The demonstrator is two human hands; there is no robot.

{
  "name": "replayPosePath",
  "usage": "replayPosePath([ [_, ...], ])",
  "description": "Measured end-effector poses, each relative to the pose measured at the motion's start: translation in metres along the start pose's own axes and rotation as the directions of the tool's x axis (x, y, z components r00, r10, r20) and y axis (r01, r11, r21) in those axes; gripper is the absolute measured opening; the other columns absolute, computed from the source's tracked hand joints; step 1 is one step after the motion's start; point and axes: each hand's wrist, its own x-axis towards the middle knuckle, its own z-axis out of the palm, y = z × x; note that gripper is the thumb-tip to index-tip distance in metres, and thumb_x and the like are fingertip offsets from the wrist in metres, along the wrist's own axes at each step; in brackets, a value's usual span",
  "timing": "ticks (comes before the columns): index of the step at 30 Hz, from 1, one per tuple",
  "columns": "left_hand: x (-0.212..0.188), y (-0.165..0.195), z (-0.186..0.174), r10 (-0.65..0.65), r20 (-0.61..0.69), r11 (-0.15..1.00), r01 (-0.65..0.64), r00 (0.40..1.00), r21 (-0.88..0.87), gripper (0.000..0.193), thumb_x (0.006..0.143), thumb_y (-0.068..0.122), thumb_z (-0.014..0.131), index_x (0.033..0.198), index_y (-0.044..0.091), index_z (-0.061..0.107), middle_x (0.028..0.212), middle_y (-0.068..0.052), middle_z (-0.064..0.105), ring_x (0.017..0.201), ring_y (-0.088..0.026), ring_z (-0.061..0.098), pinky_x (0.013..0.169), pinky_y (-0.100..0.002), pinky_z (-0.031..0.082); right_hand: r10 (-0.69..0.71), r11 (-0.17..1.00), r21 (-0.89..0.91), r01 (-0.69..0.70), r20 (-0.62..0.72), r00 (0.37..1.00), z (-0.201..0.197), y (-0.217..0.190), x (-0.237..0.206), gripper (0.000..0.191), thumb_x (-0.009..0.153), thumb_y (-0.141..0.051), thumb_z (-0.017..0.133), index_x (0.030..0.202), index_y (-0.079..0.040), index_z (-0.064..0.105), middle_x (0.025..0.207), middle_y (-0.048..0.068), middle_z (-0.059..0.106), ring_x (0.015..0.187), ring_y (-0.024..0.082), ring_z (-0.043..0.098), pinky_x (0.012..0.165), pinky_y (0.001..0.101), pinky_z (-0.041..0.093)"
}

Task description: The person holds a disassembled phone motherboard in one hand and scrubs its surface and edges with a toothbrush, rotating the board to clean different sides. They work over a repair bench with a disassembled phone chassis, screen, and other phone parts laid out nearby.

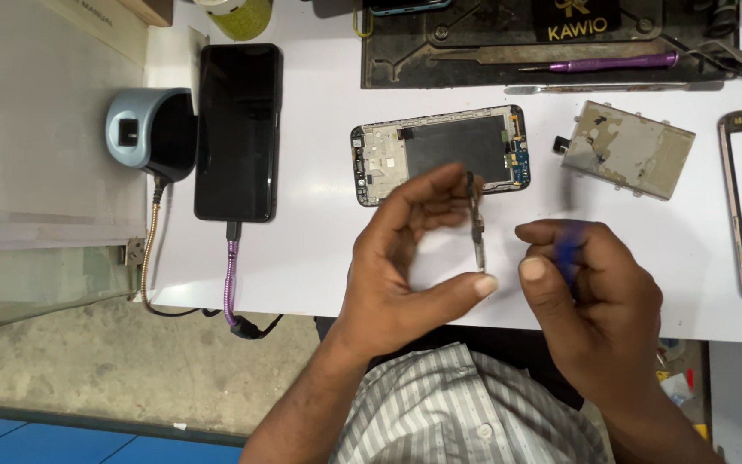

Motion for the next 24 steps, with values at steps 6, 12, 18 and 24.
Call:
replayPosePath([
  [6, 0.016, 0.023, -0.02, 0.447, -0.055, 0.528, -0.214, 0.893, 0.822, 0.084, 0.078, 0.021, 0.089, 0.145, 0.006, 0.041, 0.14, -0.017, 0.056, 0.138, -0.03, 0.054, 0.129, -0.052, 0.034, -0.045, 0.997, -0.063, 0.045, -0.002, 0.999, 0.001, 0.006, 0.005, 0.025, 0.102, -0.015, 0.066, 0.12, 0.002, 0.068, 0.077, -0.003, 0.061, 0.063, 0.0, 0.045, 0.056, 0.0179, 0.035],
  [12, 0.008, 0.026, -0.02, 0.144, -0.052, 0.908, -0.111, 0.988, 0.404, 0.09, 0.089, 0.023, 0.087, 0.157, 0.005, 0.031, 0.148, -0.018, 0.059, 0.142, -0.029, 0.055, 0.129, -0.048, 0.039, -0.131, 0.99, 0.074, 0.124, 0.109, 0.985, 0.006, 0.016, 0.012, 0.038, 0.096, -0.008, 0.071, 0.13, 0.006, 0.063, 0.081, 0.0, 0.06, 0.069, 0.001, 0.051, 0.06, 0.0184, 0.039],
  [18, 0.008, 0.012, -0.008, -0.004, 0.091, 0.998, -0.002, 0.996, 0.065, 0.097, 0.092, 0.037, 0.083, 0.161, 0.002, 0.024, 0.151, -0.02, 0.058, 0.15, -0.029, 0.044, 0.135, -0.049, 0.031, -0.157, 0.903, 0.43, 0.025, 0.275, 0.949, 0.002, 0.025, 0.022, 0.072, 0.089, -0.005, 0.075, 0.153, 0.01, 0.046, 0.099, 0.006, 0.061, 0.083, 0.005, 0.057, 0.066, 0.0192, 0.046],
  [24, 0.012, 0.004, -0.007, -0.016, 0.11, 0.999, 0.013, 0.994, 0.03, 0.101, 0.093, 0.043, 0.082, 0.163, -0.001, 0.022, 0.154, -0.017, 0.058, 0.153, -0.028, 0.043, 0.141, -0.05, 0.024, -0.139, 0.912, 0.409, 0.019, 0.267, 0.954, -0.002, 0.038, 0.028, 0.081, 0.082, -0.01, 0.08, 0.151, 0.012, 0.043, 0.107, 0.007, 0.061, 0.089, 0.006, 0.059, 0.069, 0.0189, 0.048],
])
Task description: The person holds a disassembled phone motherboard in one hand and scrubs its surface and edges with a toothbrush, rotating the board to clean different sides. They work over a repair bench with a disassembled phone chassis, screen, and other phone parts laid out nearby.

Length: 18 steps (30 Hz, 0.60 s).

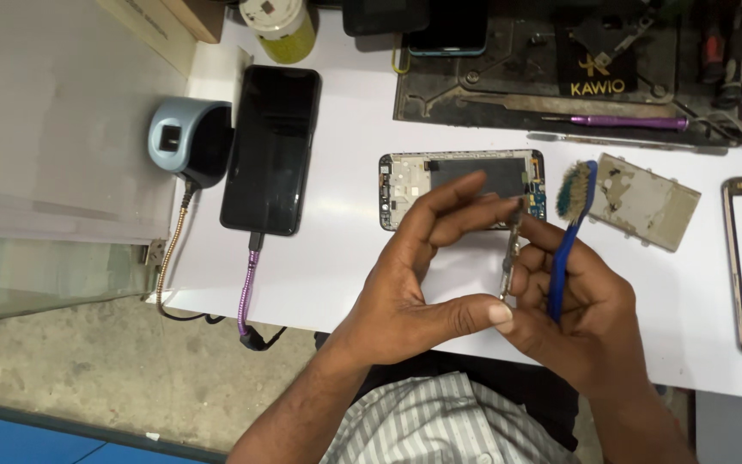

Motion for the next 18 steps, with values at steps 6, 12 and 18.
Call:
replayPosePath([
  [6, 0.002, 0.002, -0.001, -0.021, -0.02, 0.999, 0.021, 1.0, 0.024, 0.104, 0.09, 0.049, 0.08, 0.163, 0.0, 0.024, 0.157, -0.016, 0.055, 0.155, -0.031, 0.042, 0.14, -0.053, 0.027, 0.015, 1.0, -0.013, -0.014, 0.031, 0.999, 0.0, 0.003, 0.005, 0.077, 0.084, -0.008, 0.08, 0.151, 0.012, 0.048, 0.094, 0.002, 0.062, 0.074, 0.001, 0.053, 0.058, 0.0158, 0.037],
  [12, 0.009, 0.009, -0.02, 0.244, -0.159, 0.542, 0.002, 0.956, 0.84, 0.111, 0.084, 0.067, 0.071, 0.164, 0.007, 0.023, 0.173, -0.016, 0.029, 0.165, -0.04, 0.023, 0.137, -0.067, 0.012, -0.04, 0.99, -0.137, 0.039, -0.004, 0.999, 0.004, 0.0, 0.012, 0.074, 0.082, -0.006, 0.079, 0.147, 0.014, 0.049, 0.087, -0.003, 0.054, 0.07, 0.0, 0.047, 0.06, 0.016, 0.035],
  [18, 0.017, 0.012, -0.058, 0.189, -0.241, 0.066, 0.233, 0.952, 0.97, 0.111, 0.086, 0.075, 0.067, 0.158, 0.001, 0.028, 0.165, -0.031, 0.014, 0.154, -0.049, 0.009, 0.116, -0.081, 0.008, -0.031, 0.973, -0.23, 0.021, -0.041, 0.999, 0.007, 0.0, 0.014, 0.071, 0.079, -0.009, 0.076, 0.142, 0.013, 0.052, 0.09, -0.003, 0.054, 0.067, 0.0, 0.045, 0.057, 0.0158, 0.034],
])
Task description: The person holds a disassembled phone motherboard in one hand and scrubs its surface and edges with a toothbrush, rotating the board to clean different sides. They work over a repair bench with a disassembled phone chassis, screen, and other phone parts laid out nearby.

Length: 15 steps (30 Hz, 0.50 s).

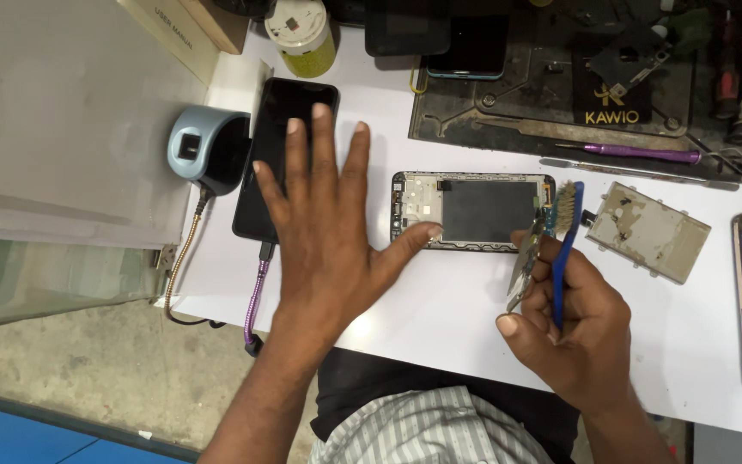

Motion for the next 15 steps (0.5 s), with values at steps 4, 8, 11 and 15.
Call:
replayPosePath([
  [4, 0.001, -0.004, 0.004, -0.017, 0.024, 0.992, 0.019, 1.0, -0.127, 0.104, 0.089, 0.069, 0.068, 0.157, -0.002, 0.035, 0.164, -0.037, 0.015, 0.154, -0.053, 0.012, 0.115, -0.079, 0.017, 0.007, 1.0, 0.007, -0.008, 0.021, 1.0, 0.0, 0.0, 0.0, 0.074, 0.078, -0.01, 0.078, 0.144, 0.012, 0.051, 0.088, -0.002, 0.055, 0.066, 0.0, 0.045, 0.057, 0.0165, 0.034],
  [8, 0.003, -0.004, 0.01, -0.035, 0.026, 0.994, 0.037, 0.999, -0.103, 0.099, 0.089, 0.066, 0.07, 0.15, -0.007, 0.043, 0.161, -0.039, 0.018, 0.152, -0.055, 0.016, 0.113, -0.081, 0.019, -0.003, 1.0, 0.004, 0.003, 0.019, 1.0, 0.0, -0.001, 0.0, 0.074, 0.077, -0.009, 0.078, 0.143, 0.012, 0.052, 0.092, -0.002, 0.054, 0.066, 0.0, 0.045, 0.056, 0.0166, 0.034],
  [11, 0.002, -0.006, 0.012, -0.036, -0.004, 0.997, 0.035, 0.999, -0.065, 0.097, 0.089, 0.064, 0.072, 0.148, -0.008, 0.044, 0.159, -0.039, 0.021, 0.151, -0.055, 0.017, 0.114, -0.08, 0.02, 0.006, 1.0, 0.015, -0.006, 0.022, 1.0, 0.001, -0.002, -0.001, 0.074, 0.077, -0.009, 0.079, 0.143, 0.011, 0.052, 0.093, -0.002, 0.053, 0.067, 0.001, 0.045, 0.057, 0.0167, 0.034],
  [15, 0.002, -0.006, 0.013, -0.061, -0.006, 0.985, 0.059, 0.998, -0.16, 0.097, 0.091, 0.061, 0.073, 0.15, -0.009, 0.042, 0.16, -0.04, 0.022, 0.152, -0.054, 0.018, 0.117, -0.076, 0.019, 0.001, 1.0, 0.024, -0.001, 0.022, 1.0, 0.001, -0.002, -0.001, 0.074, 0.076, -0.008, 0.079, 0.141, 0.011, 0.051, 0.095, -0.001, 0.052, 0.066, 0.001, 0.044, 0.056, 0.0167, 0.034],
])
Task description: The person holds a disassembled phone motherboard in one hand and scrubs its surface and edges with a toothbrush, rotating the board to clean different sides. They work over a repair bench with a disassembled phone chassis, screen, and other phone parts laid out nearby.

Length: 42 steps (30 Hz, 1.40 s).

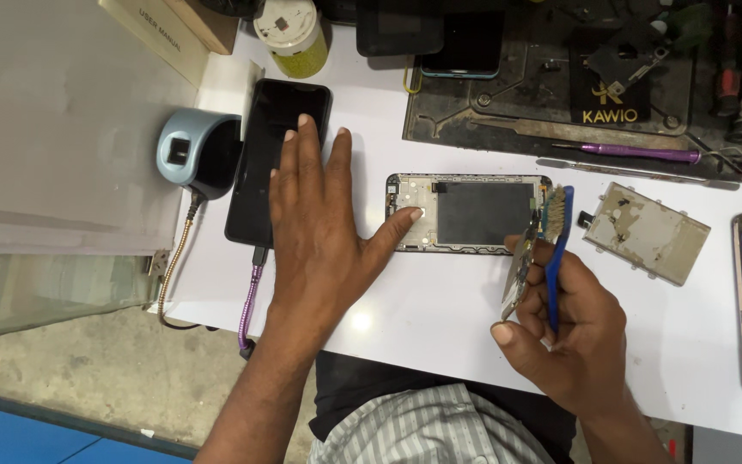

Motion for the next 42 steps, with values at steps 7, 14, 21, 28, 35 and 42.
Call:
replayPosePath([
  [7, 0.002, 0.015, -0.009, 0.089, -0.057, 0.988, -0.095, 0.994, -0.123, 0.089, 0.095, 0.051, 0.074, 0.153, -0.007, 0.04, 0.159, -0.033, 0.035, 0.154, -0.05, 0.026, 0.122, -0.069, 0.029, -0.008, 1.0, -0.005, 0.008, 0.016, 1.0, 0.0, -0.001, 0.001, 0.073, 0.077, -0.008, 0.079, 0.143, 0.01, 0.052, 0.091, -0.003, 0.052, 0.067, 0.001, 0.044, 0.057, 0.0169, 0.034],
  [14, 0.018, 0.054, -0.013, 0.191, 0.277, 0.764, 0.034, 0.942, -0.644, 0.081, 0.09, 0.059, 0.071, 0.144, 0.0, 0.057, 0.144, -0.023, 0.061, 0.14, -0.036, 0.06, 0.115, -0.048, 0.053, 0.114, 0.993, 0.0, -0.115, 0.065, 0.991, -0.025, -0.006, 0.011, 0.067, 0.08, -0.018, 0.076, 0.141, 0.003, 0.059, 0.08, -0.004, 0.054, 0.068, 0.003, 0.048, 0.058, 0.0188, 0.039],
  [21, 0.044, 0.062, 0.007, 0.365, 0.389, 0.481, 0.187, 0.846, -0.857, 0.095, 0.085, 0.074, 0.068, 0.141, -0.001, 0.055, 0.134, -0.023, 0.064, 0.134, -0.036, 0.058, 0.111, -0.052, 0.049, 0.09, 0.984, -0.161, -0.078, 0.072, 0.993, -0.052, -0.02, 0.051, 0.047, 0.088, -0.02, 0.07, 0.13, 0.0, 0.067, 0.075, -0.001, 0.058, 0.06, 0.004, 0.048, 0.052, 0.0198, 0.036],
  [28, 0.045, 0.055, 0.03, 0.318, 0.405, 0.437, 0.246, 0.857, -0.865, 0.088, 0.088, 0.067, 0.074, 0.141, -0.002, 0.057, 0.129, -0.02, 0.068, 0.133, -0.031, 0.065, 0.117, -0.051, 0.05, 0.035, 0.926, -0.378, 0.016, 0.128, 0.991, -0.042, -0.014, 0.066, 0.046, 0.084, -0.023, 0.074, 0.12, 0.002, 0.061, 0.078, 0.003, 0.061, 0.063, 0.006, 0.054, 0.053, 0.0236, 0.042],
  [35, 0.034, 0.05, 0.02, 0.265, 0.403, 0.323, 0.313, 0.876, -0.893, 0.083, 0.088, 0.055, 0.082, 0.141, -0.003, 0.055, 0.13, -0.019, 0.066, 0.13, -0.026, 0.064, 0.112, -0.042, 0.057, 0.009, 0.999, -0.038, -0.006, 0.095, 0.995, -0.043, -0.001, 0.057, 0.052, 0.096, -0.034, 0.061, 0.133, 0.003, 0.057, 0.089, 0.003, 0.061, 0.069, 0.006, 0.052, 0.058, 0.0233, 0.044],
  [42, 0.034, 0.044, 0.025, 0.282, 0.299, 0.187, 0.253, 0.912, -0.949, 0.08, 0.09, 0.037, 0.084, 0.149, 0.001, 0.044, 0.133, -0.013, 0.065, 0.121, -0.017, 0.062, 0.107, -0.034, 0.06, 0.078, 0.997, 0.026, -0.076, -0.088, 0.993, -0.046, -0.001, 0.055, 0.026, 0.111, -0.021, 0.042, 0.12, 0.001, 0.054, 0.085, 0.01, 0.062, 0.068, 0.01, 0.049, 0.06, 0.0268, 0.042],
])
